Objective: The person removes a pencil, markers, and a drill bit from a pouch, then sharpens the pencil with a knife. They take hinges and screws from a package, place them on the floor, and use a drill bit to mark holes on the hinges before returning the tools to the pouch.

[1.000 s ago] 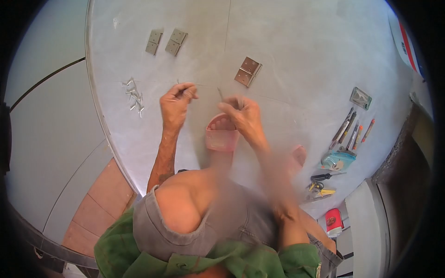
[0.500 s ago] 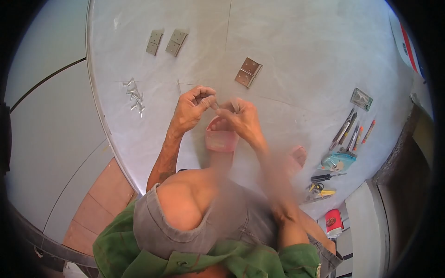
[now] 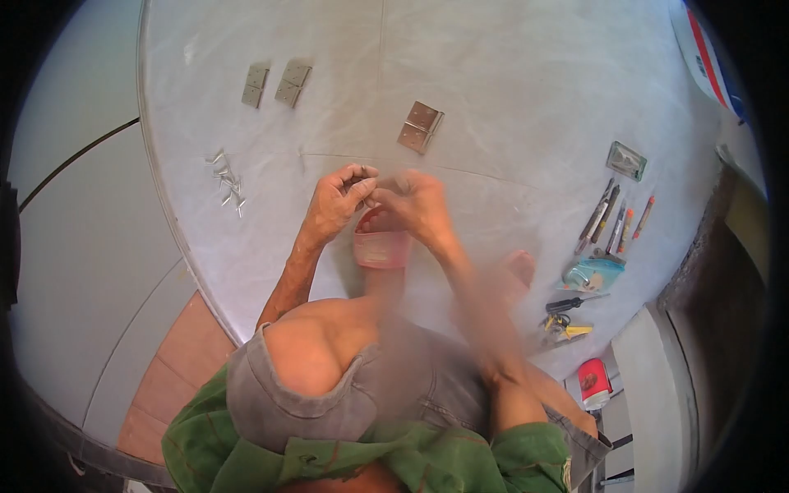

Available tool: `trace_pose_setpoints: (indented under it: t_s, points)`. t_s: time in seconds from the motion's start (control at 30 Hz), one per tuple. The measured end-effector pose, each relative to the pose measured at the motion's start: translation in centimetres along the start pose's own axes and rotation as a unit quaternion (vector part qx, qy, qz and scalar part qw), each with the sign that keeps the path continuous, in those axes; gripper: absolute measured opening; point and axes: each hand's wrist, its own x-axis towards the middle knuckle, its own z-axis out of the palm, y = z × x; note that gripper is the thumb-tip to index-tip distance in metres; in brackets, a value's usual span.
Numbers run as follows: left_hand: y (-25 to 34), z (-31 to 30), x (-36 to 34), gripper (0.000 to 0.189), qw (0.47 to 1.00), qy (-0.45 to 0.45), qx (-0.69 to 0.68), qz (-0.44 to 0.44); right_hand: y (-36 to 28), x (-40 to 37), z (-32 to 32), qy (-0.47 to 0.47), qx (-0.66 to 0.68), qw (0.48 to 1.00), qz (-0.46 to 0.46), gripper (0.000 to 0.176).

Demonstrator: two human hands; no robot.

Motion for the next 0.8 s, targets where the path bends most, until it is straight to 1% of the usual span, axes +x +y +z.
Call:
trace_pose_setpoints:
  t_s: [0.07, 0.17, 0.27, 0.37, 0.47, 0.57, 0.67, 0.77, 0.8]
  points:
    - [-0.4, 0.1, 0.1, 0.016, 1.000, 0.000, 0.007, -0.007, -0.5, -0.1, 0.1, -0.010, -0.012, 1.000, 0.023, 0.024]
    - [-1.4, 0.3, 0.5, 0.016, 0.997, 0.045, -0.057, -0.015, 0.2, 0.1, 0.2, 0.006, -0.004, 1.000, 0.003, 0.029]
    - [-2.5, -1.0, 1.2, 0.018, 0.992, 0.126, -0.016, -0.018, 0.9, 0.5, -0.3, 0.053, -0.118, 0.991, -0.042, 0.040]
    - [-2.0, -1.9, 1.4, 0.018, 0.988, 0.152, 0.027, -0.021, 1.2, 0.6, -0.2, 0.062, -0.111, 0.990, -0.066, 0.046]
    - [-1.6, -2.1, 1.3, 0.022, 0.989, 0.129, 0.062, -0.018, 0.9, 0.3, -0.1, 0.039, -0.118, 0.991, -0.053, 0.042]
    - [0.5, -0.7, -0.3, 0.022, 0.957, 0.263, 0.120, -0.023, -0.4, -0.1, -0.3, -0.002, -0.129, 0.991, -0.018, 0.039]
    - [-0.8, -1.0, -1.4, 0.022, 0.972, 0.215, 0.022, 0.092, 2.5, 0.6, -0.1, -0.012, -0.161, 0.977, -0.141, 0.034]
    - [1.0, -0.8, -2.2, 0.020, 0.994, 0.067, -0.048, 0.072, 0.8, -0.1, 0.3, -0.110, -0.147, 0.974, -0.132, 0.035]
    - [0.8, -0.9, -2.0, 0.020, 0.996, 0.058, -0.025, 0.068, 0.0, -0.4, 0.2, -0.122, -0.158, 0.973, -0.114, 0.035]
